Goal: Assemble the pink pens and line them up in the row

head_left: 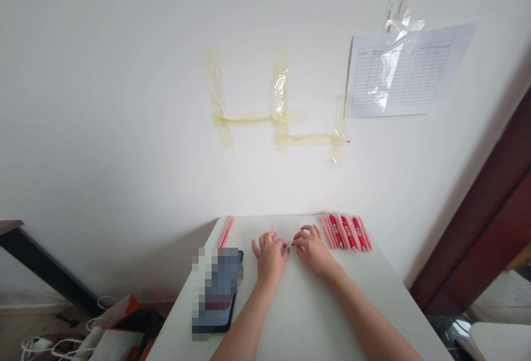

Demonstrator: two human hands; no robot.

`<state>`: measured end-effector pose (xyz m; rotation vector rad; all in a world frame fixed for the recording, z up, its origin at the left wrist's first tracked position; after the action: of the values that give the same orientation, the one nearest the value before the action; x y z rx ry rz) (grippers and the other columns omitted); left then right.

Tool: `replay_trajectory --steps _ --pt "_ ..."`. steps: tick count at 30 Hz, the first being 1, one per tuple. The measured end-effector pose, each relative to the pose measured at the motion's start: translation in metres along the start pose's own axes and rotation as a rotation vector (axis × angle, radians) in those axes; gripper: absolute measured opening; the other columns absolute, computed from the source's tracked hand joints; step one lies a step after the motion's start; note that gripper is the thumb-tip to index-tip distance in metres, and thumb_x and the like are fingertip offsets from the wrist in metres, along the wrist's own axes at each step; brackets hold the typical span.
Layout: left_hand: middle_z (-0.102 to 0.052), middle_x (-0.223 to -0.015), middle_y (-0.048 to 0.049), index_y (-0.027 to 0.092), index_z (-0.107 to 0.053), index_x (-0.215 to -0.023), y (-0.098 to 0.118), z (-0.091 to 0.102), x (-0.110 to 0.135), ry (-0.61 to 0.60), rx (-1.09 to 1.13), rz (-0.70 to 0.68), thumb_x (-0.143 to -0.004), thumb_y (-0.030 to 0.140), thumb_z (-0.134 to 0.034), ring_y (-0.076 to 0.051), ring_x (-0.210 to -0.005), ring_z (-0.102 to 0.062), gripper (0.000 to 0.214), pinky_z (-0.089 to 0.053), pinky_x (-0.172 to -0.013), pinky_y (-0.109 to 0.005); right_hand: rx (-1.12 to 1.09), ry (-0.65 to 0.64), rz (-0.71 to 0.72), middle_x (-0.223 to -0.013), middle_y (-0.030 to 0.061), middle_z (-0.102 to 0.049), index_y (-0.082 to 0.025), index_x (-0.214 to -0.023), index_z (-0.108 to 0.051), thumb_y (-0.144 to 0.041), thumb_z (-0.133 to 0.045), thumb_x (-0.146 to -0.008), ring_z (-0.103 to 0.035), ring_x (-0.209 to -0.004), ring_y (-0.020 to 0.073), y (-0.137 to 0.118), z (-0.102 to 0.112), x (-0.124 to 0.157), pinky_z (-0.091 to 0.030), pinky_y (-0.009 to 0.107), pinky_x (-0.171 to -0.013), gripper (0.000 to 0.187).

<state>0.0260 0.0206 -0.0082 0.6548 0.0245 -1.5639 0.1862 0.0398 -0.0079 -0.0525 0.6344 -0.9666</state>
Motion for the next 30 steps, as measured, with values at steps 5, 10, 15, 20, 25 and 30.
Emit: replay_trajectory --steps 5,10,15,20,25,30 --pt "-0.065 -0.125 -0.008 0.026 -0.076 -0.083 0.001 0.004 0.0 0.011 -0.007 -0.004 -0.09 0.028 -0.063 -0.029 -0.128 -0.049 0.014 -0.025 -0.118 -0.069 -0.002 -0.001 -0.008 -0.106 0.0036 -0.075 -0.032 -0.101 -0.079 -0.009 -0.056 -0.089 -0.051 -0.124 0.0298 0.0 -0.001 0.0 -0.027 0.063 -0.117 0.035" --pt "-0.065 -0.124 -0.0082 0.026 -0.076 -0.089 -0.001 0.009 0.001 0.059 0.009 0.021 -0.091 0.026 -0.06 -0.028 -0.127 -0.052 0.015 -0.029 -0.117 -0.067 0.03 -0.001 0.003 -0.106 0.0044 -0.075 -0.031 -0.102 -0.079 -0.007 -0.054 -0.089 -0.052 -0.123 0.0308 0.001 -0.004 -0.001 -0.028 0.065 -0.116 0.037" --pt "-0.063 -0.124 -0.0086 0.026 -0.076 -0.094 -0.004 0.015 -0.001 0.102 0.065 0.062 -0.091 0.025 -0.059 -0.028 -0.126 -0.053 0.017 -0.031 -0.117 -0.062 0.032 -0.006 0.01 -0.104 0.0043 -0.075 -0.031 -0.099 -0.079 -0.009 -0.057 -0.091 -0.052 -0.122 0.0314 0.002 -0.005 0.0 -0.027 0.064 -0.117 0.032" --pt "-0.062 -0.122 -0.0085 0.024 -0.075 -0.093 -0.007 0.012 -0.002 0.124 0.127 0.063 -0.091 0.021 -0.059 -0.026 -0.122 -0.054 0.016 -0.037 -0.113 -0.055 0.02 -0.011 0.001 -0.103 0.0053 -0.074 -0.03 -0.095 -0.078 -0.014 -0.061 -0.092 -0.051 -0.123 0.0303 0.001 -0.005 -0.001 -0.027 0.06 -0.117 0.024" --pt "-0.062 -0.118 -0.0078 0.024 -0.074 -0.091 -0.011 0.006 -0.002 0.172 0.165 0.042 -0.089 0.02 -0.061 -0.026 -0.118 -0.055 0.014 -0.041 -0.108 -0.053 -0.003 0.002 -0.026 -0.102 0.0052 -0.073 -0.026 -0.094 -0.077 -0.013 -0.062 -0.092 -0.051 -0.122 0.0291 0.004 -0.007 -0.002 -0.027 0.057 -0.117 0.02" --pt "-0.062 -0.118 -0.0081 0.024 -0.074 -0.089 -0.013 0.002 -0.001 0.19 0.191 0.0 -0.089 0.022 -0.063 -0.027 -0.117 -0.056 0.012 -0.043 -0.106 -0.053 -0.053 0.076 -0.027 -0.1 0.0059 -0.072 -0.025 -0.101 -0.072 -0.01 -0.056 -0.095 -0.054 -0.116 0.0283 0.007 -0.005 -0.003 -0.037 0.052 -0.109 0.022"
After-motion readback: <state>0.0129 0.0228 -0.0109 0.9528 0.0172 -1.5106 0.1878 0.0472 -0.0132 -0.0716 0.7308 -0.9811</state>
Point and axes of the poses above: each hand's wrist, its own x-axis away from the middle knuckle, its own z-axis out of the back of the hand, y = z × x, the point moved 2 cm from there along -x, towards the middle knuckle
